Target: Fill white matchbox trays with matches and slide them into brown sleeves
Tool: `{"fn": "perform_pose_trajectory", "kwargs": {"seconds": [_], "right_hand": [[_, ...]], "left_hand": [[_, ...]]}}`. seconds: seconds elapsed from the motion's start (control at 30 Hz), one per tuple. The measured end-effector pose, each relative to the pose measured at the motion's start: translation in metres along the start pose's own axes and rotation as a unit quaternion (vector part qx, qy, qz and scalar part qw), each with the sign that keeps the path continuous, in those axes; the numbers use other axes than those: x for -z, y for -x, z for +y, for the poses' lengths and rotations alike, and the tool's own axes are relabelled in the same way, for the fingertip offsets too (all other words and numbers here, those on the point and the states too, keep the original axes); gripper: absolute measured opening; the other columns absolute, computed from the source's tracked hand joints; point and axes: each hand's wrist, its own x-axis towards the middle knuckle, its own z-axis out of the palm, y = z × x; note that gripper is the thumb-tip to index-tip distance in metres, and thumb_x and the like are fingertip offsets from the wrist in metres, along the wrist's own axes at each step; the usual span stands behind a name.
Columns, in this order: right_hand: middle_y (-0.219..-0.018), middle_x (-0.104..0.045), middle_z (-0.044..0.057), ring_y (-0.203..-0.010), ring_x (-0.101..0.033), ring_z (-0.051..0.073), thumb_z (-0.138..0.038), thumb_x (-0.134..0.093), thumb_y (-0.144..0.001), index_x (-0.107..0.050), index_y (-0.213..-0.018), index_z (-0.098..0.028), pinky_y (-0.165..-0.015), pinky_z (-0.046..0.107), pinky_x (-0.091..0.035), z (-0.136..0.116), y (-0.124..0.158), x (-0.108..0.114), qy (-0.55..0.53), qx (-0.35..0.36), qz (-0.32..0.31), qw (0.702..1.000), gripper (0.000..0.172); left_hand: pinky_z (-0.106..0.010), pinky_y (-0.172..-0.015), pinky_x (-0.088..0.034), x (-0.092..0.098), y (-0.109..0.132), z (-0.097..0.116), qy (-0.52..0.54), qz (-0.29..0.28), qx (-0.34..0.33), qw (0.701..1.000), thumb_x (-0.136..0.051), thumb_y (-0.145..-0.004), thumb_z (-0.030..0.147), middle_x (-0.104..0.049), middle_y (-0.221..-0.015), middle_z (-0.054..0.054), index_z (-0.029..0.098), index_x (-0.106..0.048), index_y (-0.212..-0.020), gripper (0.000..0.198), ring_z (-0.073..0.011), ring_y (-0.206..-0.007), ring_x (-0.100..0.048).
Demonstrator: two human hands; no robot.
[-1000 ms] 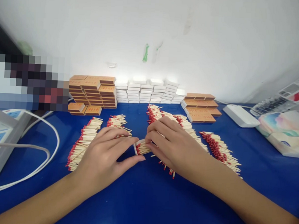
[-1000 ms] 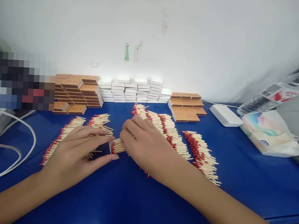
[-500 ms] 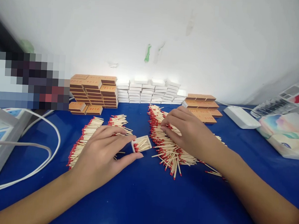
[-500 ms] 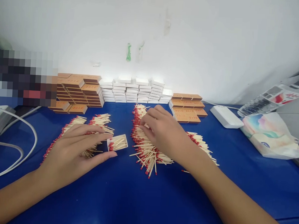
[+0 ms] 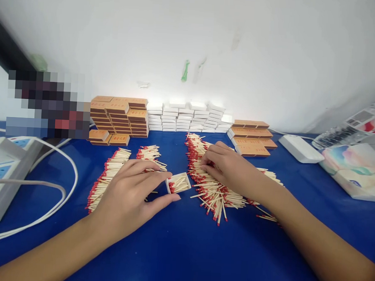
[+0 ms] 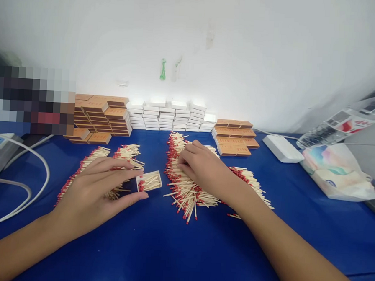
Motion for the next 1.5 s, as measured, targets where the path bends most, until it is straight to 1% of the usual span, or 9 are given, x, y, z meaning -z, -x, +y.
{"fn": "perform_pose_trajectory", "kwargs": {"seconds": [0.2, 0.37, 0.63, 0.9, 1.2, 1.33, 1.5], "right_hand": [[-0.089, -0.063, 0.008, -0.085, -0.05, 0.024, -0.021, -0.05, -0.107, -0.058, -0.085, -0.02, -0.079, 0.038, -0.042, -0.0026, -0.0013, 0.0012, 0.043, 0.009, -0.008, 0.999, 0.024], [-0.09, -0.063, 0.01, -0.088, -0.051, 0.025, -0.024, -0.051, -0.108, -0.062, -0.089, -0.017, -0.079, 0.039, -0.044, -0.0007, -0.0013, 0.0004, 0.077, 0.01, 0.008, 0.997, 0.023], [-0.092, -0.064, 0.008, -0.091, -0.051, 0.025, -0.021, -0.055, -0.105, -0.065, -0.093, -0.018, -0.079, 0.038, -0.044, 0.0024, 0.0006, -0.0018, 0.05, 0.011, 0.024, 0.998, 0.016], [-0.09, -0.063, 0.008, -0.088, -0.05, 0.024, -0.021, -0.055, -0.105, -0.063, -0.088, -0.018, -0.078, 0.037, -0.043, 0.0033, 0.0, -0.0028, 0.058, 0.011, 0.015, 0.998, 0.019], [-0.091, -0.063, 0.01, -0.087, -0.051, 0.025, -0.023, -0.049, -0.107, -0.061, -0.088, -0.019, -0.078, 0.038, -0.043, 0.0011, -0.0016, -0.0015, 0.088, 0.014, 0.002, 0.996, 0.023], [-0.092, -0.063, 0.01, -0.09, -0.052, 0.025, -0.025, -0.049, -0.107, -0.061, -0.09, -0.02, -0.079, 0.038, -0.043, 0.0027, 0.0, 0.0008, 0.076, 0.011, 0.005, 0.997, 0.021], [-0.093, -0.064, 0.009, -0.09, -0.052, 0.025, -0.023, -0.052, -0.106, -0.062, -0.09, -0.019, -0.08, 0.038, -0.043, 0.0055, 0.0021, 0.0018, 0.064, 0.013, -0.012, 0.998, 0.019]], "left_hand": [[-0.044, -0.095, -0.057, -0.0002, 0.0002, -0.0004, -0.007, 0.001, -0.004, 1.0, -0.083, -0.089, 0.041, -0.078, -0.105, -0.007, 0.019, -0.073, -0.113, 0.034, -0.0243, -0.103, -0.072], [-0.044, -0.095, -0.058, -0.0006, 0.0012, -0.0013, 0.001, -0.003, -0.003, 1.0, -0.083, -0.089, 0.041, -0.079, -0.105, -0.007, 0.018, -0.073, -0.114, 0.035, -0.0246, -0.104, -0.072], [-0.044, -0.094, -0.058, -0.0004, 0.0002, -0.0007, -0.004, -0.002, -0.007, 1.0, -0.083, -0.089, 0.041, -0.079, -0.104, -0.006, 0.019, -0.073, -0.115, 0.035, -0.0247, -0.103, -0.072], [-0.045, -0.094, -0.058, 0.0003, -0.0001, -0.0005, -0.007, 0.001, -0.011, 1.0, -0.083, -0.089, 0.04, -0.079, -0.103, -0.007, 0.019, -0.072, -0.116, 0.035, -0.0254, -0.102, -0.072], [-0.044, -0.094, -0.057, 0.0009, -0.0005, -0.0008, -0.001, -0.001, -0.01, 1.0, -0.084, -0.088, 0.039, -0.079, -0.103, -0.006, 0.019, -0.072, -0.114, 0.035, -0.0254, -0.102, -0.072], [-0.044, -0.095, -0.057, 0.0008, -0.0007, -0.0007, -0.004, 0.0, -0.013, 1.0, -0.083, -0.089, 0.039, -0.079, -0.103, -0.006, 0.018, -0.072, -0.114, 0.034, -0.0251, -0.103, -0.072], [-0.045, -0.094, -0.057, 0.001, -0.0002, -0.0005, -0.001, -0.003, -0.009, 1.0, -0.083, -0.089, 0.038, -0.079, -0.103, -0.007, 0.018, -0.073, -0.114, 0.034, -0.0253, -0.102, -0.073]]}}
